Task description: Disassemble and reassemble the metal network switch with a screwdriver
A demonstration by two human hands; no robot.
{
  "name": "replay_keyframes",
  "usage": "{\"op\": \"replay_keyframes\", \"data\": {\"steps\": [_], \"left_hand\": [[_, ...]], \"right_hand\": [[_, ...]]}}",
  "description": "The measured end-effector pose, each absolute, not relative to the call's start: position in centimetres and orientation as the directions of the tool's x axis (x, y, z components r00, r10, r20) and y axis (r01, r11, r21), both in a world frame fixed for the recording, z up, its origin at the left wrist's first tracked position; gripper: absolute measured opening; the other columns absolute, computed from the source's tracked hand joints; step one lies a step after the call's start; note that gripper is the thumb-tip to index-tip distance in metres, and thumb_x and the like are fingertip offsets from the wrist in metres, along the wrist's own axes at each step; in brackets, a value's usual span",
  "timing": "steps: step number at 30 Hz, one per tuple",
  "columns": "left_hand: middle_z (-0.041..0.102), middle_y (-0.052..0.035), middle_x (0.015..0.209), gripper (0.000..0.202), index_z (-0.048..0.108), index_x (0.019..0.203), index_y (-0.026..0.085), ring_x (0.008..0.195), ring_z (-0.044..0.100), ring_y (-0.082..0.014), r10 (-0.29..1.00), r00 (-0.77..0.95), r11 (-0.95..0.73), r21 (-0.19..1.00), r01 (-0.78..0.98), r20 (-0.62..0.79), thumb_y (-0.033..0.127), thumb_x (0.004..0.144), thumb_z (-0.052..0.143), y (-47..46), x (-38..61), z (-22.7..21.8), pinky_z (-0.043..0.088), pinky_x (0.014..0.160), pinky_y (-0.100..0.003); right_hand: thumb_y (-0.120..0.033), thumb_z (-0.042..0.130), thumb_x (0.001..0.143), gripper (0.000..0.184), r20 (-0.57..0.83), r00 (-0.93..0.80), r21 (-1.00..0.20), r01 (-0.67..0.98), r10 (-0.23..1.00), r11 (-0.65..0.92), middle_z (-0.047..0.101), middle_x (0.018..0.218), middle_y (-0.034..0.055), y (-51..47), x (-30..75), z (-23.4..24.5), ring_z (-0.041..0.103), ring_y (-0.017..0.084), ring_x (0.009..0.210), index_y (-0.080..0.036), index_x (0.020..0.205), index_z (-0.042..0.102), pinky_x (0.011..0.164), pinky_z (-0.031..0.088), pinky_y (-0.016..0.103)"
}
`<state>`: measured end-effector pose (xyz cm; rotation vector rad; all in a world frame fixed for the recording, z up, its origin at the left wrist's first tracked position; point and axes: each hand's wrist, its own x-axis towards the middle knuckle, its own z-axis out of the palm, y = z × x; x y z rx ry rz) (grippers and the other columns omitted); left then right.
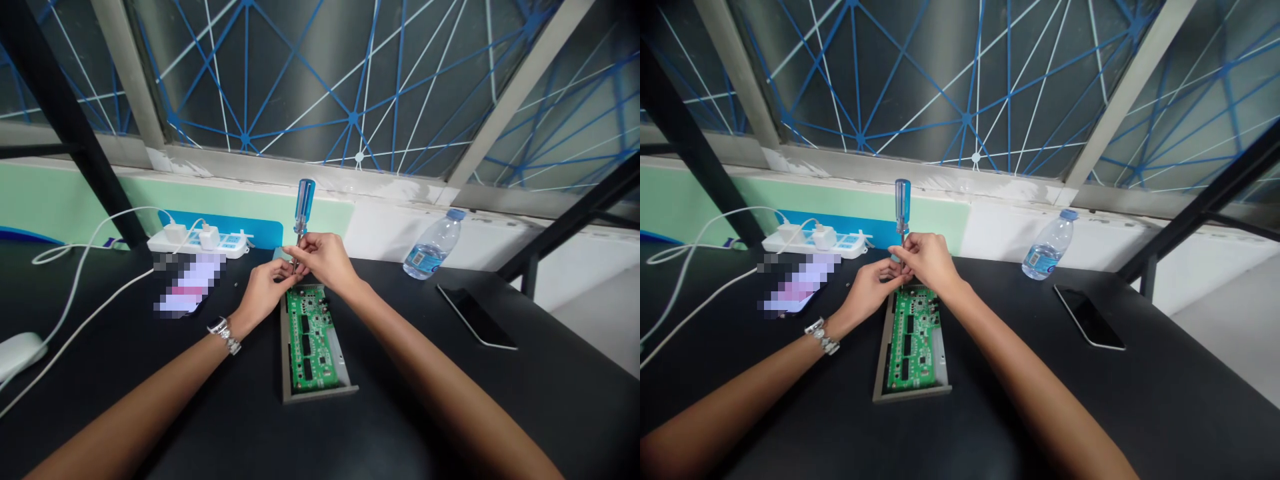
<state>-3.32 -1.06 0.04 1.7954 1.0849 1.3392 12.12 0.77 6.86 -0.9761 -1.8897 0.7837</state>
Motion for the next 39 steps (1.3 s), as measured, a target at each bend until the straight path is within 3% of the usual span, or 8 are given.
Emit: {"op": "replay_keyframes", "data": {"steps": [4,7,13,17,21,25,32,39], "left_hand": [[0.075,-0.0066,0.087,0.018,0.068,0.081,0.015,0.086,0.072,-0.0223,0.916,0.148,-0.391,0.912,0.123,0.373,0.033,0.079,0.071,-1.0,-3.3,-0.2,0.055,0.080,-0.032],[0.077,-0.0083,0.094,0.020,0.071,0.086,0.015,0.092,0.072,-0.0238,0.920,0.179,-0.367,0.927,0.084,0.348,0.034,0.080,0.070,-1.2,-3.4,0.0,0.055,0.085,-0.034],[0.076,-0.0098,0.101,0.025,0.072,0.099,0.015,0.097,0.071,-0.0246,0.897,0.284,-0.382,0.918,0.107,0.340,0.034,0.089,0.059,-1.7,-3.6,0.5,0.053,0.088,-0.036],[0.075,-0.0082,0.095,0.027,0.071,0.096,0.015,0.097,0.070,-0.0243,0.872,0.328,-0.438,0.879,0.189,0.364,0.033,0.094,0.051,-1.6,-4.0,0.6,0.053,0.088,-0.037],[0.073,-0.0079,0.101,0.024,0.070,0.100,0.016,0.101,0.067,-0.0230,0.847,0.323,-0.506,0.825,0.250,0.422,0.030,0.093,0.052,-1.7,-4.0,0.6,0.050,0.093,-0.038],[0.072,-0.0075,0.101,0.021,0.065,0.101,0.017,0.096,0.068,-0.0204,0.859,0.181,-0.510,0.831,0.223,0.479,0.032,0.087,0.064,-1.9,-3.5,0.8,0.052,0.090,-0.034],[0.068,-0.0026,0.077,0.022,0.059,0.080,0.017,0.073,0.067,-0.0163,0.876,0.001,-0.471,0.856,0.214,0.482,0.034,0.078,0.073,-1.9,-2.8,1.0,0.054,0.070,-0.027],[0.075,-0.0071,0.084,0.017,0.069,0.083,0.015,0.082,0.072,-0.0215,0.907,0.098,-0.417,0.905,0.079,0.410,0.032,0.080,0.070,-1.6,-3.3,0.8,0.057,0.078,-0.033]], "right_hand": [[-0.045,0.067,0.083,0.031,0.364,-0.343,-0.808,0.346,0.866,0.476,0.063,0.055,0.0006,0.8,12.1,6.9,0.068,0.016,0.055,-0.018,0.072,0.057,0.054,0.054,0.027],[-0.045,0.067,0.082,0.030,0.320,-0.401,-0.830,0.319,0.858,0.458,0.066,0.065,0.0018,0.9,12.4,7.4,0.068,0.016,0.058,-0.016,0.088,0.063,0.054,0.055,0.026],[-0.027,0.064,0.084,0.034,0.197,-0.565,-0.899,0.222,0.802,0.377,0.070,0.101,0.0095,0.5,13.3,8.9,0.068,0.013,0.066,-0.012,0.114,0.061,0.050,0.054,0.022],[-0.022,0.058,0.086,0.026,0.177,-0.567,-0.907,0.225,0.805,0.357,0.072,0.104,0.0109,0.1,13.3,9.5,0.068,0.011,0.063,-0.011,0.110,0.063,0.052,0.054,0.021],[-0.025,0.063,0.083,0.017,0.216,-0.526,-0.889,0.243,0.822,0.389,0.072,0.079,0.0063,0.3,13.2,9.1,0.068,0.012,0.057,-0.012,0.094,0.067,0.051,0.051,0.023],[-0.031,0.069,0.080,0.017,0.289,-0.488,-0.873,0.218,0.824,0.436,0.062,0.058,-0.0011,0.7,13.0,8.3,0.066,0.014,0.051,-0.015,0.079,0.062,0.049,0.048,0.024],[-0.036,0.071,0.077,0.023,0.345,-0.393,-0.841,0.274,0.852,0.467,0.063,0.064,-0.0003,0.9,12.5,7.4,0.062,0.014,0.052,-0.019,0.075,0.056,0.050,0.050,0.027],[-0.039,0.070,0.079,0.027,0.424,-0.322,-0.765,0.374,0.847,0.525,0.062,0.066,0.0003,0.9,12.2,7.0,0.062,0.014,0.060,-0.019,0.072,0.054,0.057,0.049,0.026]]}}
